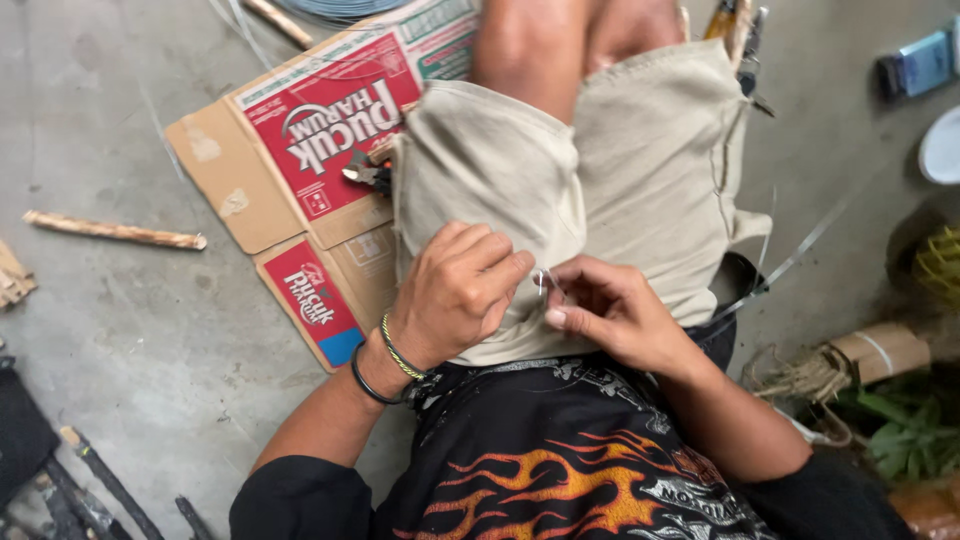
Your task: The person bends a metal wire into a hook shape, wraps it around a small wooden stick, and secures it with pliers. The person then threads a thin wire through the hook and wraps it around the stick to complete the assembly.
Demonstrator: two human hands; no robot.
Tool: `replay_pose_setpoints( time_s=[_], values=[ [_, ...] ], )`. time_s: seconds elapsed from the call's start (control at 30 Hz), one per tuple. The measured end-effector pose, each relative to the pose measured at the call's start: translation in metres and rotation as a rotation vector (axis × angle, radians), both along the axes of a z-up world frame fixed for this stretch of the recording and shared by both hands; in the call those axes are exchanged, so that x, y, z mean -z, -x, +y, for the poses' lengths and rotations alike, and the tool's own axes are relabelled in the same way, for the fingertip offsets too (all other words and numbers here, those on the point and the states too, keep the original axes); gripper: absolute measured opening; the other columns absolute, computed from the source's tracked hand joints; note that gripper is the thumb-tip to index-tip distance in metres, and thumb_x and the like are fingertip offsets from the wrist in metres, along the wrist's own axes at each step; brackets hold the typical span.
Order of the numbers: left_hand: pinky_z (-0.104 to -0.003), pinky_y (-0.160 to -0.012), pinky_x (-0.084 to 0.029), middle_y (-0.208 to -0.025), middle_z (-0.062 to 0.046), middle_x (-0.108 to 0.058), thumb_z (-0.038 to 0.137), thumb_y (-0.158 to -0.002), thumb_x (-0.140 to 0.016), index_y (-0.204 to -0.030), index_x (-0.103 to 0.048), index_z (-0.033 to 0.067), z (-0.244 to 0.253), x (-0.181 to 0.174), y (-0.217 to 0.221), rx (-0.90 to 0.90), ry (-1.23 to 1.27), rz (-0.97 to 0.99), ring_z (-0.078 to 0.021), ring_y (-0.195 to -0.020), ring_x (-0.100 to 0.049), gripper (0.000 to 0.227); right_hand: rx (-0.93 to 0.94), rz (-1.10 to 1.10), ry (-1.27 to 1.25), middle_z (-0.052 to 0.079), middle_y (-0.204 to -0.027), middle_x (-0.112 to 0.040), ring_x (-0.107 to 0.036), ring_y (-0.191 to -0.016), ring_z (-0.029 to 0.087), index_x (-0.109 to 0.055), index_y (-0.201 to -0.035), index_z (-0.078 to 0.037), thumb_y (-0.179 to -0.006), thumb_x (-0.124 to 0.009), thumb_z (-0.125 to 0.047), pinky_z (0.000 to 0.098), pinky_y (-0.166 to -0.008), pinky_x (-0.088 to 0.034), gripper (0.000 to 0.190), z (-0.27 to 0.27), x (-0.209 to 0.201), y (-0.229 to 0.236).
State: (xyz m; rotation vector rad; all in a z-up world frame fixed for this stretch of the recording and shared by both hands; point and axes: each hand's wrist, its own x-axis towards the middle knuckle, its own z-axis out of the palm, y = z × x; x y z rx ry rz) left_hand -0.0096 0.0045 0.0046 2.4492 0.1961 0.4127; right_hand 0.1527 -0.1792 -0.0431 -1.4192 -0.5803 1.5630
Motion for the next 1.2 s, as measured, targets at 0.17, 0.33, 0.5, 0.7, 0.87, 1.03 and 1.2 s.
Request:
replay_pose_setpoints(
  time_s=[0.17,0.33,0.5,0.7,0.87,1.03,1.2],
  values=[
    [-0.039,-0.088,-0.046,-0.092,-0.007,-0.058,0.006,-0.085,-0.069,-0.102,-0.067,0.0045,-0.01,0.01,0.024,-0.081,-0.021,-0.001,-0.0252,-0.092,-0.059,0.018,-0.278,-0.354,-0.229,0.006,-0.105,-0.071,-0.065,-0.097,0.014,-0.067,-0.123,0.001,-0.092,-0.07,-0.016,0.0319,-0.089,-0.052,0.036,0.022,-0.015,-0.018],
    [-0.038,-0.085,-0.044,-0.09,-0.006,-0.056,0.007,-0.085,-0.071,-0.105,-0.072,0.0087,-0.021,0.019,0.042,-0.146,0.041,0.013,-0.0235,-0.09,-0.058,0.02,-0.217,-0.481,-0.267,0.006,-0.109,-0.072,-0.066,-0.1,0.014,-0.067,-0.123,0.001,-0.095,-0.07,-0.017,0.0303,-0.089,-0.052,0.034,0.063,-0.032,-0.04],
    [-0.039,-0.088,-0.044,-0.094,-0.007,-0.057,0.01,-0.076,-0.072,-0.109,-0.076,0.0141,-0.024,0.023,0.051,-0.149,0.07,0.063,-0.0247,-0.095,-0.058,0.034,-0.373,-0.761,-0.362,0.008,-0.09,-0.069,-0.063,-0.075,0.017,-0.069,-0.12,-0.002,-0.096,-0.074,-0.018,0.0323,-0.066,-0.049,0.029,0.133,-0.029,-0.034],
    [-0.042,-0.087,-0.04,-0.094,-0.008,-0.056,0.02,-0.08,-0.075,-0.108,-0.076,0.0162,-0.028,0.013,0.056,-0.168,0.102,0.038,-0.0248,-0.093,-0.058,0.029,-0.703,-0.995,-0.638,0.02,-0.098,-0.069,-0.066,-0.085,0.041,-0.069,-0.113,-0.002,-0.088,-0.078,-0.013,0.0488,-0.073,-0.052,0.028,0.24,0.008,0.015],
    [-0.041,-0.087,-0.041,-0.091,-0.006,-0.055,0.027,-0.086,-0.078,-0.102,-0.074,0.0157,-0.023,0.017,0.058,-0.201,0.116,0.061,-0.0238,-0.092,-0.058,0.021,-0.457,-0.821,-0.766,0.015,-0.106,-0.071,-0.071,-0.095,0.029,-0.068,-0.122,0.0,-0.093,-0.073,-0.003,0.0375,-0.082,-0.056,0.029,0.212,-0.002,-0.036],
    [-0.041,-0.085,-0.041,-0.089,-0.003,-0.06,0.02,-0.086,-0.08,-0.097,-0.071,0.0107,-0.009,0.023,0.054,-0.213,0.138,0.009,-0.0231,-0.087,-0.06,0.017,0.308,-0.562,-0.472,0.008,-0.098,-0.071,-0.069,-0.085,0.013,-0.067,-0.121,0.006,-0.111,-0.064,0.001,0.0245,-0.08,-0.058,0.011,0.12,-0.008,-0.128],
    [-0.04,-0.078,-0.041,-0.084,-0.002,-0.064,0.015,-0.082,-0.083,-0.094,-0.071,0.0089,0.006,0.017,0.044,-0.294,0.145,-0.096,-0.0228,-0.078,-0.062,0.019,0.429,-0.561,-0.236,0.008,-0.1,-0.072,-0.069,-0.086,0.013,-0.067,-0.118,0.006,-0.113,-0.066,-0.002,0.0269,-0.079,-0.058,0.009,0.045,0.037,-0.172]
  ],
)
